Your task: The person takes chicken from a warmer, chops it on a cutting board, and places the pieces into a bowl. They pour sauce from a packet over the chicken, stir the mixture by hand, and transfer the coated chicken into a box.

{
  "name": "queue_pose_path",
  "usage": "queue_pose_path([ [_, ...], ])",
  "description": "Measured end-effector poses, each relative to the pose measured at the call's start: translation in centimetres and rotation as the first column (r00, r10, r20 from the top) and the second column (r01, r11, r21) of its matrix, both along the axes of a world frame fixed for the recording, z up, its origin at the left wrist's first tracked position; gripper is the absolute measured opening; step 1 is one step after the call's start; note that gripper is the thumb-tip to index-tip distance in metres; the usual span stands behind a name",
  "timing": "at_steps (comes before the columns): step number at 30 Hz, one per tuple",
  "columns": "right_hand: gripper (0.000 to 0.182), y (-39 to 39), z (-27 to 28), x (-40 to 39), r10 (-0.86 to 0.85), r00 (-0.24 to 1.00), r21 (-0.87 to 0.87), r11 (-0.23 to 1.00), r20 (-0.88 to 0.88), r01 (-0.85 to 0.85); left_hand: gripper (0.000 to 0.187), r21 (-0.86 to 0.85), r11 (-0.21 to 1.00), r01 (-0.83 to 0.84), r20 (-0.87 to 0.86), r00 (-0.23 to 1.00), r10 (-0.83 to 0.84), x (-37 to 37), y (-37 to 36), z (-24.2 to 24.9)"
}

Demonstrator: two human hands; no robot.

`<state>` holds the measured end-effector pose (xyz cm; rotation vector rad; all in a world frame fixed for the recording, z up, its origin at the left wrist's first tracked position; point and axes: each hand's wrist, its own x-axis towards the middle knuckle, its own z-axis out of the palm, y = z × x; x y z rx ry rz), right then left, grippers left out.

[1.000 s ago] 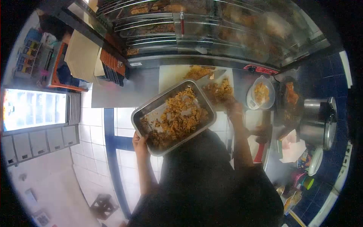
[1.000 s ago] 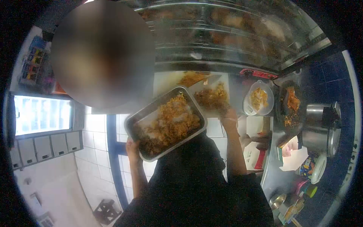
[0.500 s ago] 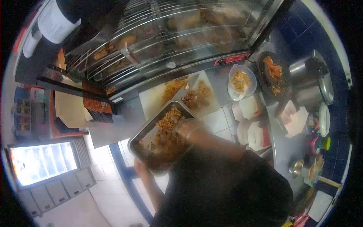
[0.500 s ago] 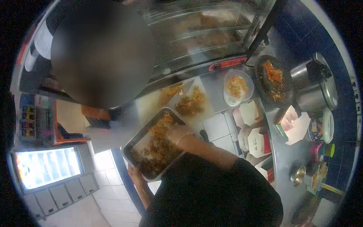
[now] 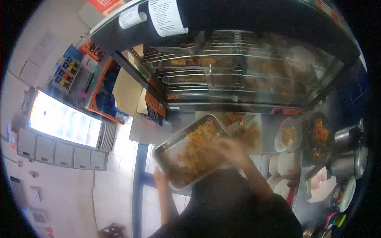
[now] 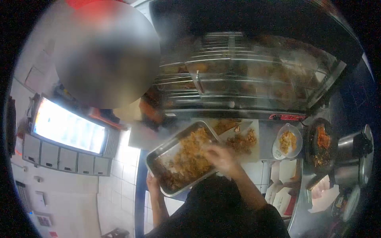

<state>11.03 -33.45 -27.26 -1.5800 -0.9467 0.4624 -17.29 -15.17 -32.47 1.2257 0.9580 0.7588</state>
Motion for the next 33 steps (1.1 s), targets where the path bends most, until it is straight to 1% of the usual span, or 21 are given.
queue_pose_path([
  [2,0.028,0.2,3.6,-0.1,0.133,0.991,-0.149,0.980,0.019,-0.129,0.039,0.053,0.999,0.008,0.133,0.991,-0.015,0.8,-0.4,2.6],
  [3,0.029,0.2,4.3,0.1,0.164,0.977,-0.295,0.948,0.133,-0.119,0.039,0.031,1.000,0.003,0.099,0.995,-0.006,0.4,0.0,2.6],
  [4,0.029,0.7,4.9,0.3,0.159,0.978,-0.297,0.948,0.133,-0.114,0.039,0.029,1.000,0.008,0.099,0.995,-0.011,0.6,-0.3,2.7],
  [6,0.031,3.1,6.4,0.9,-0.002,0.911,-0.037,0.999,0.413,0.019,0.039,-0.069,0.997,-0.043,0.204,0.977,0.057,1.3,-0.6,3.3],
  [7,0.030,4.8,7.3,1.2,-0.017,0.895,-0.010,1.000,0.447,0.024,0.042,0.036,0.998,-0.046,0.077,0.996,0.043,1.0,0.1,2.9],
  [8,0.028,6.8,8.5,1.5,-0.037,0.878,0.019,0.999,0.477,0.031,0.042,0.045,0.998,-0.046,0.078,0.996,0.042,0.8,-0.1,2.4],
  [10,0.031,11.1,13.7,2.5,0.048,0.745,0.025,0.996,0.665,-0.086,0.047,-0.064,0.987,-0.146,0.204,0.966,0.157,2.0,-1.6,3.7],
  [11,0.034,14.7,16.3,2.8,0.122,0.642,-0.127,0.991,0.757,-0.038,0.052,-0.072,0.985,-0.154,0.055,0.986,0.158,1.5,-1.3,3.4],
  [12,0.038,18.9,18.8,3.1,0.211,0.532,-0.270,0.962,0.820,0.035,0.052,-0.058,0.988,-0.146,0.060,0.987,0.150,1.4,-1.6,3.7],
  [14,0.044,30.3,16.5,5.4,-0.241,0.288,0.185,0.960,0.927,0.208,0.053,-0.096,0.985,-0.141,0.202,0.967,0.158,1.3,-2.6,4.5],
  [17,0.038,32.4,22.5,6.7,-0.111,0.314,0.061,0.984,0.943,0.165,0.051,-0.107,0.971,-0.214,0.254,0.938,0.235,-0.8,-2.2,1.7],
  [19,0.033,28.9,28.4,5.9,0.234,0.709,-0.442,0.889,0.665,0.122,0.050,-0.150,0.965,-0.214,0.312,0.916,0.252,-2.4,-1.8,-0.2],
  [21,0.030,28.3,30.2,4.9,0.193,0.740,-0.443,0.883,0.644,0.154,0.048,-0.194,0.947,-0.256,0.277,0.912,0.303,-3.4,-1.2,-1.3],
  [22,0.030,31.2,27.8,6.9,0.287,0.539,-0.497,0.817,0.792,0.294,0.046,-0.198,0.936,-0.292,0.204,0.922,0.331,-4.0,-1.1,-1.2],
  [23,0.029,32.7,27.1,7.2,0.237,0.603,-0.516,0.785,0.762,0.344,0.046,-0.236,0.940,-0.245,0.389,0.863,0.322,-3.0,-1.8,2.6],
  [26,0.028,31.4,25.4,9.4,0.256,0.640,-0.615,0.659,0.724,0.432,0.046,-0.256,0.928,-0.270,0.170,0.933,0.318,-4.9,0.8,2.1],
  [28,0.028,31.4,23.6,11.8,0.230,0.635,-0.611,0.627,0.738,0.483,0.046,-0.248,0.920,-0.304,0.292,0.882,0.370,-2.9,1.3,6.3],
  [29,0.028,31.3,22.7,13.1,0.205,0.623,-0.596,0.611,0.755,0.521,0.048,-0.080,0.940,-0.333,0.321,0.884,0.340,-3.7,2.3,3.7],
  [30,0.028,29.8,23.4,12.7,0.186,0.631,-0.595,0.602,0.753,0.532,0.048,-0.073,0.948,-0.311,0.318,0.893,0.317,-3.3,2.9,4.7],
  [32,0.028,26.1,25.0,9.7,0.283,0.497,-0.537,0.679,0.820,0.500,0.052,-0.111,0.951,-0.288,0.353,0.884,0.308,-1.0,4.1,8.4],
  [33,0.028,24.5,23.0,9.7,0.178,0.313,-0.316,0.822,0.933,0.474,0.056,-0.147,0.964,-0.223,0.436,0.860,0.266,0.2,4.3,9.7],
])
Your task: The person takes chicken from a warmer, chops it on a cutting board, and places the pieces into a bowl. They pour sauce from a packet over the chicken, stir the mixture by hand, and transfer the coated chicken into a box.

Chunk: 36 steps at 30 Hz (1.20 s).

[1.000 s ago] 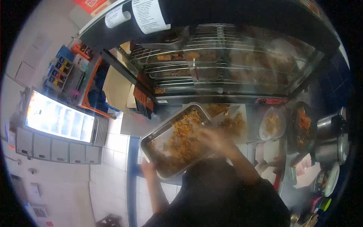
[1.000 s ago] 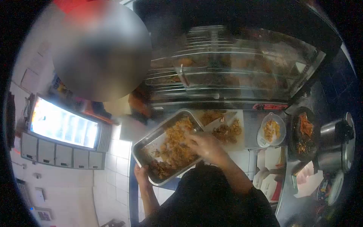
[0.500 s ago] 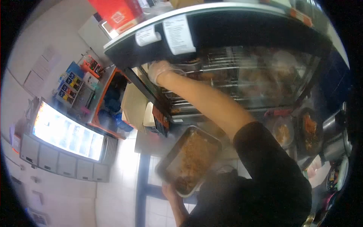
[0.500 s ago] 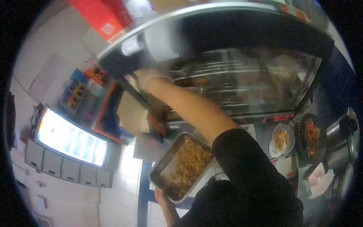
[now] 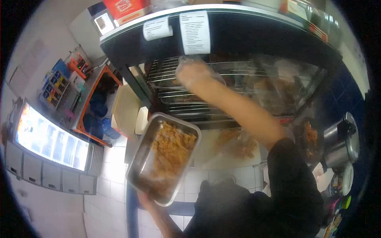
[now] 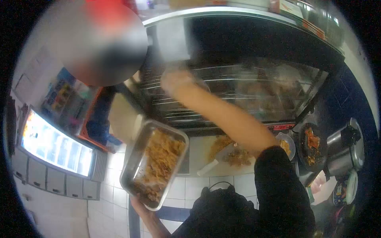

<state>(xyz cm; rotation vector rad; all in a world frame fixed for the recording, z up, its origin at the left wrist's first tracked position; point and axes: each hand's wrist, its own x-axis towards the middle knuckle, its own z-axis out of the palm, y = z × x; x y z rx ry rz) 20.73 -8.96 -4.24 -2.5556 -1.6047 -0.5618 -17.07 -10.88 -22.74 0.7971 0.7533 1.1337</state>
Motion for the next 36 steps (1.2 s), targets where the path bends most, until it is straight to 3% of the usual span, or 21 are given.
queue_pose_path([
  [1,0.027,-2.4,-2.5,0.1,0.117,0.976,0.160,0.976,0.182,-0.147,0.056,-0.001,1.000,0.012,-0.008,1.000,-0.012,0.9,0.4,0.3],
  [3,0.027,-9.8,-3.8,-3.0,0.355,0.906,0.464,0.778,0.232,-0.424,0.056,-0.063,0.994,0.093,0.116,0.990,-0.085,2.3,0.8,0.4],
  [5,0.030,-16.6,-7.1,-5.5,0.301,0.953,0.535,0.798,0.045,-0.277,0.056,0.011,0.999,0.046,-0.014,0.999,-0.046,3.8,0.7,0.5],
  [8,0.035,-24.3,-17.6,-5.7,0.078,0.921,0.237,0.971,-0.382,0.016,0.055,0.055,0.998,0.022,-0.006,1.000,-0.022,8.9,-1.6,5.8],
  [9,0.036,-26.0,-20.4,-5.8,-0.011,0.839,0.135,0.986,-0.543,0.100,0.054,0.017,1.000,0.009,0.133,0.991,-0.011,10.4,-1.6,6.3],
  [11,0.034,-29.8,-25.9,-8.4,0.184,0.709,0.480,0.843,-0.681,0.242,0.053,-0.020,0.999,0.045,0.246,0.969,-0.038,13.2,-1.4,6.9],
  [12,0.034,-31.9,-27.8,-8.5,0.153,0.703,0.474,0.833,-0.695,0.287,0.054,-0.059,0.998,0.015,0.265,0.964,0.001,14.7,-0.8,6.8],
  [14,0.035,-36.6,-30.6,-10.2,-0.187,0.633,-0.192,0.979,-0.751,0.060,0.057,-0.064,0.997,-0.045,0.227,0.972,0.058,17.5,-0.4,6.8],
  [17,0.037,-38.5,-25.6,-9.6,-0.402,0.487,-0.387,0.912,-0.775,0.137,0.054,0.001,1.000,-0.019,0.205,0.979,0.018,20.8,1.1,6.5],
  [19,0.036,-40.1,-26.4,-8.9,-0.409,0.451,-0.331,0.911,-0.793,0.245,0.050,0.027,1.000,0.006,0.250,0.968,-0.012,22.6,2.0,6.8],
  [21,0.034,-39.9,-25.5,-7.6,-0.427,0.080,-0.316,0.769,-0.901,0.555,0.039,0.495,0.861,-0.118,-0.003,0.990,0.138,24.0,2.8,7.7],
  [22,0.034,-40.0,-27.6,-6.7,-0.420,0.076,-0.312,0.773,-0.904,0.552,0.039,0.502,0.857,-0.118,-0.007,0.990,0.140,24.8,4.5,8.2],
  [24,0.034,-39.9,-33.4,-4.3,-0.391,0.400,-0.049,0.763,-0.829,0.644,0.037,0.278,0.960,-0.007,0.113,0.993,-0.025,26.6,8.1,9.5],
  [25,0.034,-39.6,-33.7,-3.2,-0.379,0.402,-0.047,0.774,-0.834,0.632,0.036,0.307,0.952,0.007,0.099,0.994,-0.039,27.9,7.2,10.5],
  [27,0.046,-38.6,-34.0,-0.9,-0.138,0.664,0.285,0.825,-0.735,0.488,0.035,0.276,0.959,0.058,0.095,0.992,-0.088,30.3,8.6,11.1],
  [28,0.046,-38.0,-34.3,0.1,-0.115,0.661,0.288,0.835,-0.741,0.469,0.034,0.219,0.971,0.095,0.110,0.987,-0.121,31.1,11.1,10.7],
  [30,0.060,-37.1,-35.1,2.2,-0.238,0.695,0.022,0.939,-0.678,0.343,0.036,0.283,0.959,0.010,0.092,0.995,-0.038,32.6,10.4,10.9],
  [31,0.060,-36.8,-36.7,3.3,-0.212,0.697,0.030,0.948,-0.685,0.318,0.036,0.293,0.956,-0.013,0.086,0.996,-0.013,31.8,9.7,10.6],
  [33,0.060,-36.2,-40.7,5.1,-0.475,0.618,-0.386,0.878,-0.627,0.283,0.042,0.358,0.895,0.265,0.136,0.934,-0.331,30.9,7.8,9.3],
  [35,0.058,-36.4,-36.8,4.1,-0.424,0.653,-0.341,0.904,-0.628,0.259,0.045,0.458,0.776,0.433,-0.215,0.901,-0.376,28.6,6.5,4.0],
  [36,0.055,-36.5,-35.2,3.9,-0.390,0.679,-0.297,0.920,-0.621,0.256,0.036,0.568,0.681,0.462,-0.565,0.821,-0.086,27.5,3.8,0.8],
])
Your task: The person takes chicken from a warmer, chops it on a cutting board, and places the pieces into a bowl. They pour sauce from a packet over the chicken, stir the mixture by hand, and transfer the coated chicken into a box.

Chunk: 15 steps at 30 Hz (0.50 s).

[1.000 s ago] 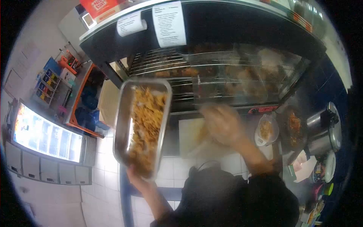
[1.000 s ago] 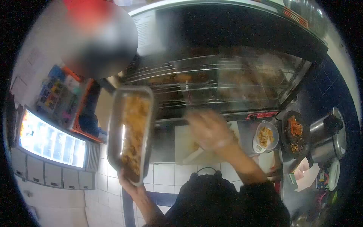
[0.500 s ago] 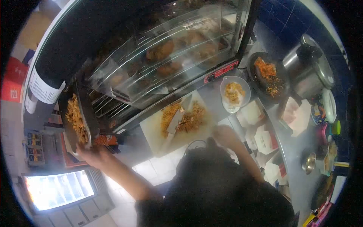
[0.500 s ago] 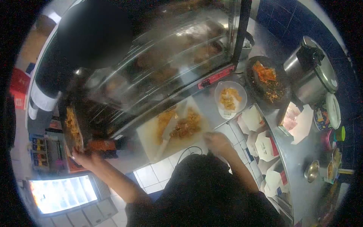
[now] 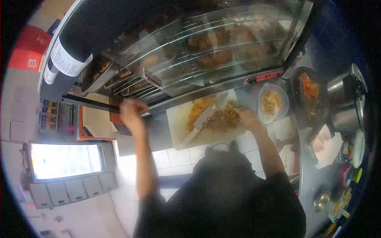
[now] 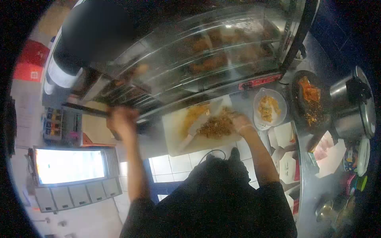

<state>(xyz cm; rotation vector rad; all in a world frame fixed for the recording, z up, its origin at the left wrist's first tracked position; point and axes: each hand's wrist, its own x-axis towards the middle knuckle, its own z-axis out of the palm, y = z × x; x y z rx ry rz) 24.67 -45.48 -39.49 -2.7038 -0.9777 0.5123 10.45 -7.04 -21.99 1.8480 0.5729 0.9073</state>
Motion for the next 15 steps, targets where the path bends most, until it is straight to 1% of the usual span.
queue_pose_path([
  [1,0.055,-0.1,-0.9,0.4,0.002,1.000,0.000,1.000,-0.002,-0.002,0.024,-0.094,0.991,0.090,-0.118,0.988,-0.101,-1.7,-2.0,-5.4],
  [2,0.055,-0.7,-2.4,0.6,0.006,1.000,0.059,0.998,0.007,-0.007,0.019,0.460,0.848,0.263,-0.316,0.941,-0.120,-3.2,-5.3,-6.9],
  [3,0.056,-1.2,-3.3,0.6,0.010,1.000,0.111,0.994,0.015,-0.012,0.026,0.467,0.806,0.365,-0.611,0.792,-0.005,-4.9,-7.0,-11.9],
  [4,0.056,-1.4,-3.1,0.2,0.012,1.000,0.099,0.995,0.009,-0.013,0.030,0.554,0.717,0.424,-0.630,0.776,0.028,-6.8,-8.4,-15.1],
  [5,0.057,-1.4,-2.1,-0.1,-0.080,0.996,0.260,0.962,-0.038,0.087,0.034,0.628,0.615,0.476,-0.641,0.765,0.063,-7.7,-9.3,-17.2],
  [6,0.059,-1.5,-1.5,-0.2,-0.163,0.982,0.406,0.895,-0.093,0.187,0.034,0.618,0.629,0.472,-0.641,0.765,0.055,-7.8,-9.6,-18.5],
  [7,0.059,-1.8,-2.5,-0.2,-0.157,0.983,0.387,0.904,-0.092,0.180,0.037,0.614,0.625,0.482,-0.656,0.752,0.066,-8.2,-10.0,-19.4],
  [8,0.056,-1.5,-4.1,0.1,-0.225,0.966,0.512,0.819,-0.128,0.259,0.041,0.614,0.620,0.489,-0.668,0.740,0.079,-8.5,-10.2,-20.2],
  [9,0.053,-1.1,-4.0,0.0,-0.284,0.943,0.624,0.709,-0.174,0.329,0.041,0.606,0.633,0.482,-0.668,0.740,0.076,-8.4,-10.3,-20.2],
  [10,0.053,-1.0,-4.0,-0.2,-0.277,0.946,0.617,0.719,-0.169,0.321,0.039,0.607,0.600,0.522,-0.685,0.726,0.061,-8.2,-10.2,-20.3],
  [11,0.049,-0.4,-3.9,-0.5,-0.263,0.948,0.655,0.687,-0.178,0.314,0.038,0.607,0.561,0.562,-0.702,0.711,0.048,-8.2,-10.0,-20.1],
  [12,0.045,0.5,-3.4,-0.9,-0.251,0.950,0.694,0.651,-0.186,0.307,0.038,0.606,0.567,0.558,-0.700,0.712,0.049,-8.3,-10.1,-19.6],
  [13,0.045,1.3,-3.1,-1.0,-0.249,0.951,0.695,0.652,-0.181,0.303,0.034,0.511,0.670,0.539,-0.752,0.658,0.045,-8.3,-10.1,-19.0],
  [14,0.046,2.1,-2.8,-1.1,-0.270,0.959,0.648,0.716,-0.084,0.259,0.030,0.410,0.758,0.507,-0.798,0.602,0.030,-8.2,-10.0,-18.4],
  [15,0.047,2.9,-2.3,-1.3,-0.286,0.958,0.593,0.774,0.014,0.222,0.030,0.415,0.754,0.508,-0.794,0.607,0.028,-8.2,-9.5,-18.2],
])
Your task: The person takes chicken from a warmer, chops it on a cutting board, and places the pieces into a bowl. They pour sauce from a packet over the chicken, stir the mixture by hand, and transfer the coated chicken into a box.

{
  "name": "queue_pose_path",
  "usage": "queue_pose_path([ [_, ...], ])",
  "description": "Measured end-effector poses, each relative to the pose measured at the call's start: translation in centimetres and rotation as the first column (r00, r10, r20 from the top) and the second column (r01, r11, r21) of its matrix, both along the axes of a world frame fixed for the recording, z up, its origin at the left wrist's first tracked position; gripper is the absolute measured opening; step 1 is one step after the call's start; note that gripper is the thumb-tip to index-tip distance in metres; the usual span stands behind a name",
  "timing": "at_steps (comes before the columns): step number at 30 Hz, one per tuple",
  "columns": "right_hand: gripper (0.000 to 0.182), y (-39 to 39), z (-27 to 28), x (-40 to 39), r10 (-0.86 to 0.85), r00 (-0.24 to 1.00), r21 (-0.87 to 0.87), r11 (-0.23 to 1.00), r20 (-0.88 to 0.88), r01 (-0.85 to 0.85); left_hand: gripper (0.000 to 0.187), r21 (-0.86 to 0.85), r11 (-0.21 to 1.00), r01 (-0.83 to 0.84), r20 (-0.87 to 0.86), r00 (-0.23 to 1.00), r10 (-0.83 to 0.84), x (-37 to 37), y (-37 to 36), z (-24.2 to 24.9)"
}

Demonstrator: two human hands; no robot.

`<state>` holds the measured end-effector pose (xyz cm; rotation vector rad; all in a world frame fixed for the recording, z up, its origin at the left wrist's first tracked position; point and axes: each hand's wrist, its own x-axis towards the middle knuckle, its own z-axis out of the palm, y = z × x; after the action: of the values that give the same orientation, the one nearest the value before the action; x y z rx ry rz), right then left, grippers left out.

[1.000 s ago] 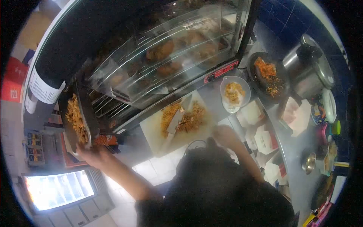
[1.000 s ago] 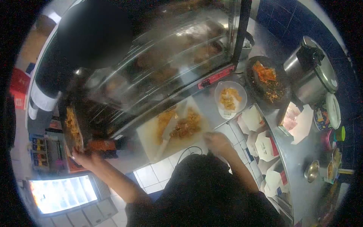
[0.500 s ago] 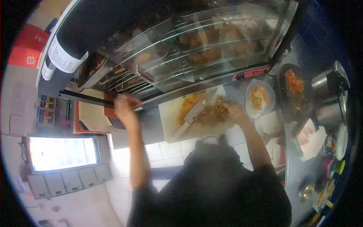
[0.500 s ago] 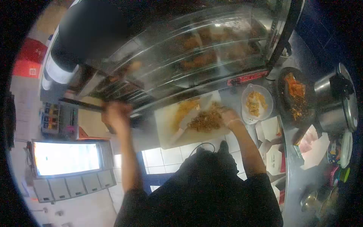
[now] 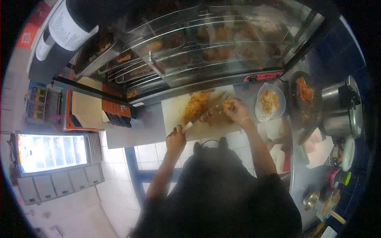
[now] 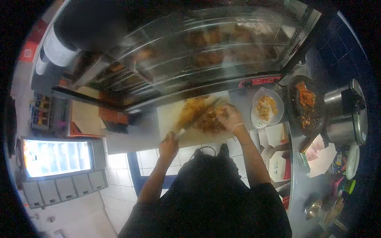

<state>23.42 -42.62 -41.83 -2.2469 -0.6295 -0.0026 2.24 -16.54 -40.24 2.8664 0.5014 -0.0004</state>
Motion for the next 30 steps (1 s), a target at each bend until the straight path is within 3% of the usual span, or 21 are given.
queue_pose_path([
  [4,0.048,2.4,0.5,-0.4,-0.063,0.995,-0.038,0.997,-0.082,0.060,0.029,0.207,0.974,0.096,0.064,0.992,-0.111,-0.8,0.7,2.7],
  [6,0.050,3.5,-0.6,-1.3,-0.150,0.988,0.000,0.989,0.046,0.150,0.028,0.275,0.955,0.115,0.127,0.980,-0.154,-1.4,1.1,4.9],
  [7,0.050,4.2,1.5,-2.5,-0.138,0.989,-0.002,0.990,0.050,0.139,0.028,0.280,0.954,0.112,0.167,0.972,-0.163,-2.1,1.6,5.7],
  [9,0.051,6.6,8.0,-6.3,-0.051,0.973,-0.068,0.997,-0.225,0.037,0.028,0.284,0.954,0.099,0.207,0.965,-0.161,-4.1,2.8,6.4],
  [10,0.051,7.7,7.3,-7.4,-0.045,0.974,-0.067,0.997,-0.222,0.030,0.028,0.274,0.960,0.058,0.207,0.971,-0.118,-5.6,3.5,6.6],
  [12,0.051,9.9,4.7,-9.1,0.148,0.969,-0.314,0.927,-0.198,-0.206,0.028,0.262,0.965,0.015,0.210,0.975,-0.072,-8.5,4.5,7.1],
  [15,0.048,14.0,3.7,-11.3,0.171,0.973,-0.395,0.892,-0.154,-0.219,0.042,-0.111,0.981,-0.160,0.028,0.986,0.164,-12.6,5.5,6.3],
  [16,0.048,14.9,4.6,-11.7,0.181,0.971,-0.401,0.887,-0.155,-0.229,0.042,-0.116,0.978,-0.170,0.027,0.984,0.175,-13.0,5.9,5.1],
  [18,0.045,16.4,6.1,-12.4,0.100,0.948,-0.463,0.853,-0.304,-0.238,0.044,-0.356,0.900,-0.251,-0.033,0.966,0.256,-13.5,6.1,2.8],
  [19,0.045,16.5,4.7,-12.5,0.118,0.943,-0.470,0.843,-0.310,-0.260,0.045,-0.381,0.886,-0.266,-0.078,0.964,0.256,-12.7,6.1,1.5],
  [21,0.058,15.7,1.2,-12.3,0.140,0.938,-0.512,0.807,-0.316,-0.293,0.041,-0.410,0.890,-0.197,0.011,0.975,0.221,-11.5,5.5,-0.7],
  [22,0.058,15.9,2.2,-12.5,0.156,0.935,-0.524,0.793,-0.319,-0.311,0.041,-0.422,0.896,-0.138,0.076,0.980,0.186,-10.6,5.2,-1.0],
  [24,0.054,15.9,4.0,-12.7,0.016,0.946,-0.634,0.738,-0.325,-0.231,0.043,-0.525,0.845,-0.100,0.066,0.985,0.158,-9.6,4.5,-0.6],
  [25,0.054,15.6,3.6,-12.7,0.030,0.945,-0.642,0.726,-0.327,-0.246,0.043,-0.534,0.837,-0.117,0.062,0.982,0.177,-9.8,4.0,-0.4],
  [28,0.049,16.3,2.2,-13.3,0.074,0.935,-0.506,0.824,-0.348,-0.254,0.042,-0.611,0.762,-0.214,-0.066,0.973,0.220,-11.9,4.0,-0.5],
  [30,0.046,17.7,1.7,-13.4,0.182,0.978,-0.629,0.750,-0.099,-0.203,0.042,-0.657,0.708,-0.258,-0.016,0.944,0.329,-14.5,3.9,-2.0],
])
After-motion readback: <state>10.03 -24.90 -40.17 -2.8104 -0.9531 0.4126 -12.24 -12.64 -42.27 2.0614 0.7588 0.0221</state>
